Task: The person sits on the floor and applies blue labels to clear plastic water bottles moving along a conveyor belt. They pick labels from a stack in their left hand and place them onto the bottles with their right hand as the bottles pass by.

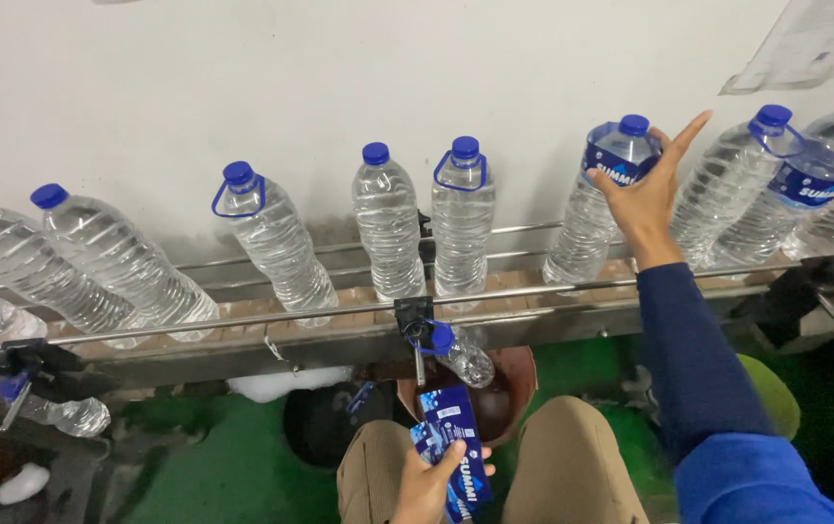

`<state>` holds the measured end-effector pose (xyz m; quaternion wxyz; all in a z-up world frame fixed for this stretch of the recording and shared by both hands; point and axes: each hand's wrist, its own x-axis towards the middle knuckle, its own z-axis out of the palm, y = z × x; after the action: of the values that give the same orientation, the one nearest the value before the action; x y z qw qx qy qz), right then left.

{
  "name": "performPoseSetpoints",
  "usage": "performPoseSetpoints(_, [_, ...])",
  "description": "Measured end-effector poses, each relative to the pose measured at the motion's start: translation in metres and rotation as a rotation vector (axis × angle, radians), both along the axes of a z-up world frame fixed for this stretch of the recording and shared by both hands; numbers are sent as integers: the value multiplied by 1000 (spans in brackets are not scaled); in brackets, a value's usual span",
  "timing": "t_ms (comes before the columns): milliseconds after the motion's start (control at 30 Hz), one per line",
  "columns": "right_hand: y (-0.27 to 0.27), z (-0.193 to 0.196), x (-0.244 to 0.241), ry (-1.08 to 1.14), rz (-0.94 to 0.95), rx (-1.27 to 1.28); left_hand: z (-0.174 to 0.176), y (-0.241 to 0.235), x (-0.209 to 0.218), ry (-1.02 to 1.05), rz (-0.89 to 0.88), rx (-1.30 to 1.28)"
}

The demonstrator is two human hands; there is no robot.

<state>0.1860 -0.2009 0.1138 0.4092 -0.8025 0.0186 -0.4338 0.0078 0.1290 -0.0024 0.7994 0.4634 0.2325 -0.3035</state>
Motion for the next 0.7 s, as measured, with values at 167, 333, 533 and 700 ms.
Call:
performPoseSetpoints(167, [23,-30,-7,146,-40,100,10,24,3,27,82,11])
performPoseSetpoints(333, [89,-31,-42,215,-131,225,-6,53,14,-16,156,48])
performPoseSetpoints(533, [260,-76,-133,405,1040,267,-10,81,32,-92,331,200])
performPoseSetpoints(700, [283,-91,-127,601,861,288,2,105,33,-56,314,123])
